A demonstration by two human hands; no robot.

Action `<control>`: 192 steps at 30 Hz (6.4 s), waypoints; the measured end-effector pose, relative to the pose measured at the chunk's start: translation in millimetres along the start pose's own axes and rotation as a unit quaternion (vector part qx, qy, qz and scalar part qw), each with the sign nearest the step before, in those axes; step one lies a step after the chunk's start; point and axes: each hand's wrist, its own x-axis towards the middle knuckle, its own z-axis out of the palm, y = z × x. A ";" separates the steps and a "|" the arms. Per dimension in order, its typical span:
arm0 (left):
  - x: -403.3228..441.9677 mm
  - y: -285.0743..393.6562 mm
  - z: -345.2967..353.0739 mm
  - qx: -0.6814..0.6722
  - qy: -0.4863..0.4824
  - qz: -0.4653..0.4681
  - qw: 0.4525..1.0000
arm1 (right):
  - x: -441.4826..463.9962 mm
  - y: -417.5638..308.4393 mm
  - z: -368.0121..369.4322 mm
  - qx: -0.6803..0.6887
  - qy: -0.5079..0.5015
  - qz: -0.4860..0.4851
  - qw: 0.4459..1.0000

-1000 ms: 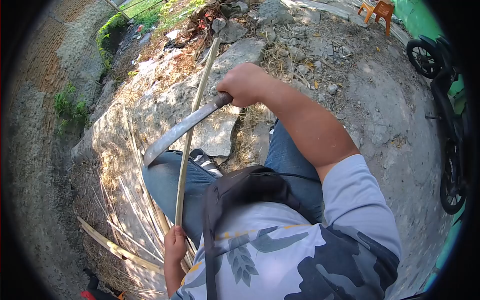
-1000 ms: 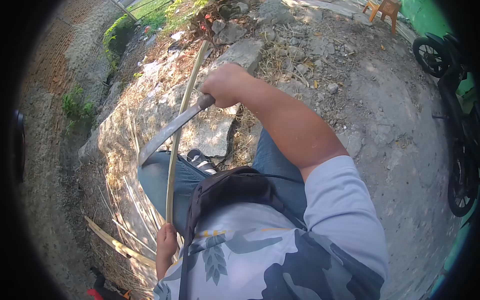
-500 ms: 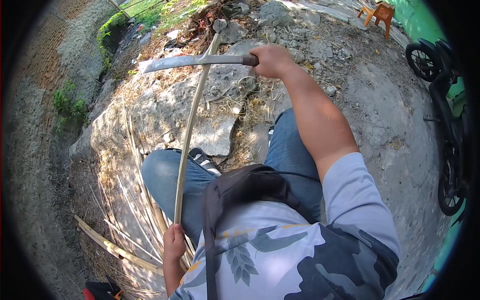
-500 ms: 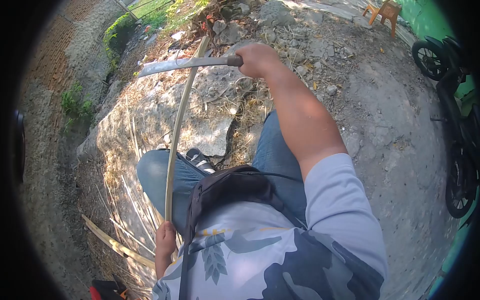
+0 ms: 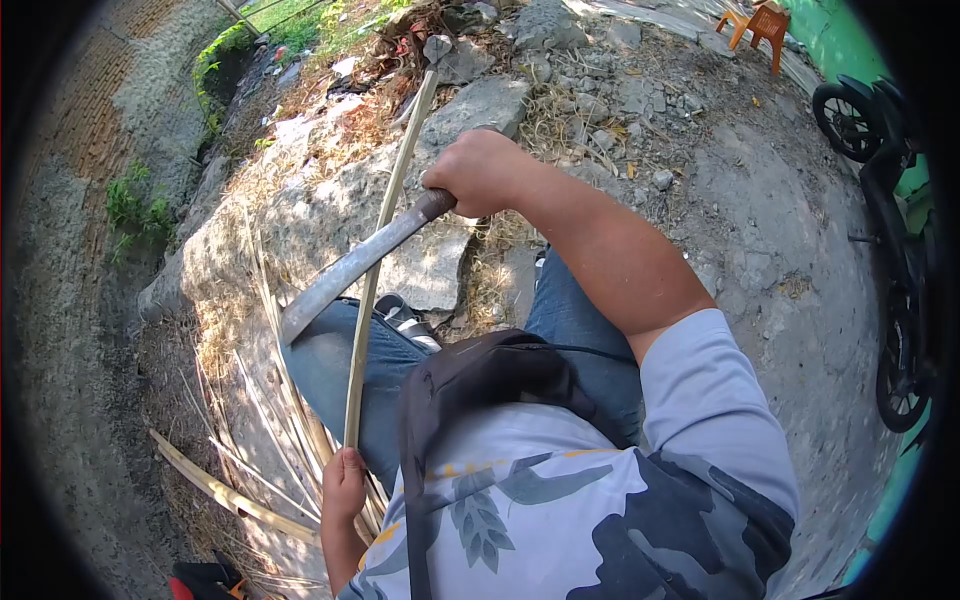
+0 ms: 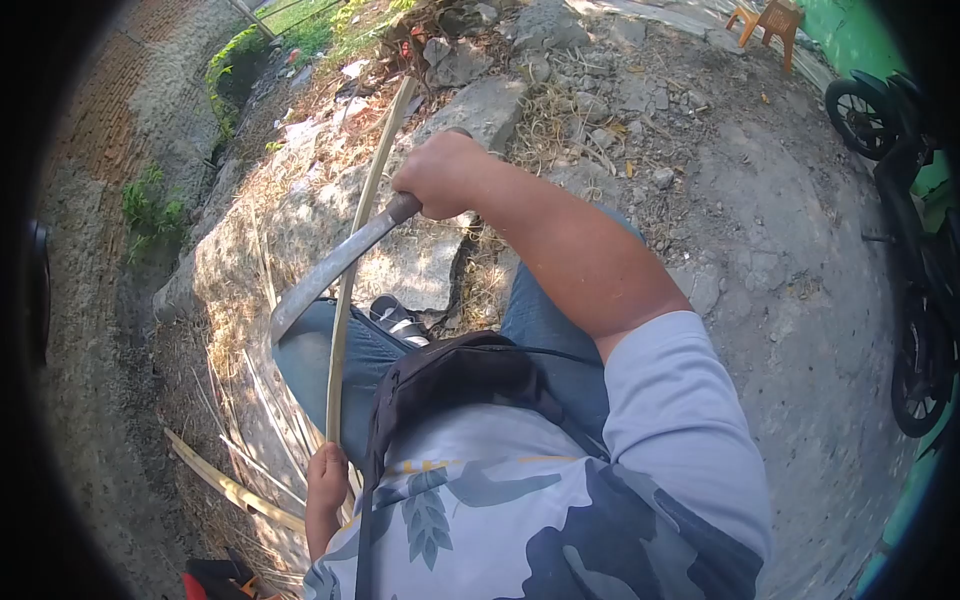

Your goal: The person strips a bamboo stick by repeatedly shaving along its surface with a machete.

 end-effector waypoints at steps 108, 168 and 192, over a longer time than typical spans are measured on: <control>81.5 147.0 17.8 -0.182 -0.111 -0.006 0.977 | -3.0 15.7 -0.3 0.042 0.178 0.008 0.983; 103.5 131.2 29.1 -0.040 -0.059 0.074 0.995 | 13.6 24.9 17.7 0.090 0.103 0.133 0.982; 103.6 133.9 26.9 -0.057 -0.069 0.050 0.995 | 13.1 40.9 20.3 0.084 0.102 0.164 0.978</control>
